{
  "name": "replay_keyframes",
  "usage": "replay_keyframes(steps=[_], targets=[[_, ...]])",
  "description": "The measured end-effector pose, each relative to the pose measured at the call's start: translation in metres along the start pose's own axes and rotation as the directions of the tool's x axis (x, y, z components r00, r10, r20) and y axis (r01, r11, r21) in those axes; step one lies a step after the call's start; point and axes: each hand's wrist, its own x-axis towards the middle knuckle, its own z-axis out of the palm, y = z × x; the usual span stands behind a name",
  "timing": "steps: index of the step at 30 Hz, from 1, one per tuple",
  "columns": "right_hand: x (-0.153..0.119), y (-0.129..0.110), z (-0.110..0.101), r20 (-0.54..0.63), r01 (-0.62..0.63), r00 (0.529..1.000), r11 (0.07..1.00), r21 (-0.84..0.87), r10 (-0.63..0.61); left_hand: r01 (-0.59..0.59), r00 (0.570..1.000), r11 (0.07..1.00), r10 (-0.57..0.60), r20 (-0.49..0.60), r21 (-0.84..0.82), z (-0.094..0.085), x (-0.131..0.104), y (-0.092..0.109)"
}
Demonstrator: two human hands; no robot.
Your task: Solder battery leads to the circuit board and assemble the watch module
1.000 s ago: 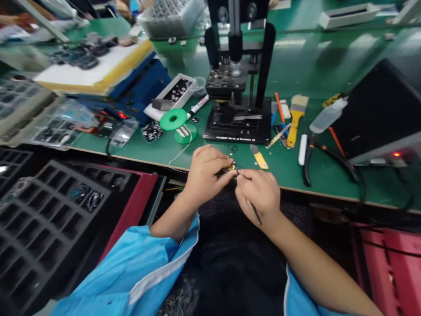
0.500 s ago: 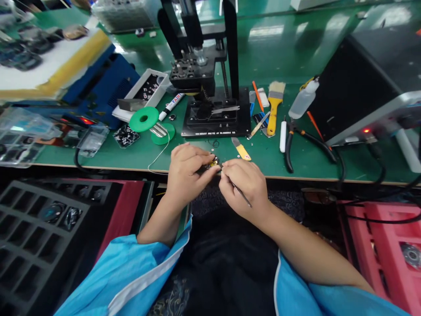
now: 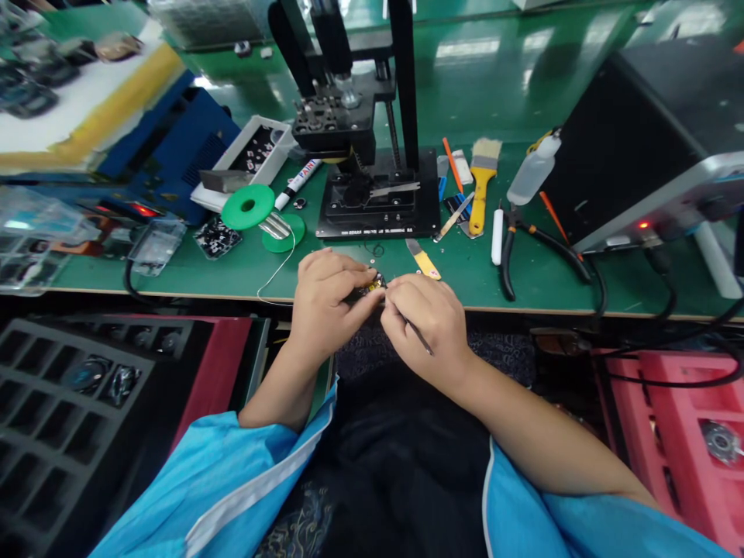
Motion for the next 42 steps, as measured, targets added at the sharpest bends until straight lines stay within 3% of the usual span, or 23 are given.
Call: replay_keyframes(steps=[8,15,25,32,42], targets=[[-0.006,0.004,0.003,-0.003,0.083,0.996,0.991,-0.108,-0.084,-0.02,0.999,1.0,0.021,-0.026,0.006,0.001,-0.001,0.0],[0.001,0.0,-0.002,-0.038,0.009,0.999,0.998,0.056,-0.007,-0.042,0.998,0.999,0.042,-0.039,0.017,0.001,-0.001,0.0],[0.007,-0.002,0.0,0.006,-0.041,0.999,0.996,0.074,0.04,-0.103,0.99,0.995,0.103,-0.097,0.001,0.004,-0.001,-0.002],[0.008,-0.002,-0.003,-0.05,-0.053,0.997,0.992,0.116,0.059,-0.089,0.991,0.996,0.088,-0.1,-0.008,0.005,-0.002,-0.002],[0.012,-0.004,-0.009,0.006,-0.07,0.998,0.987,0.147,0.07,-0.054,0.995,0.998,0.052,-0.081,-0.019,0.005,-0.002,-0.001]])
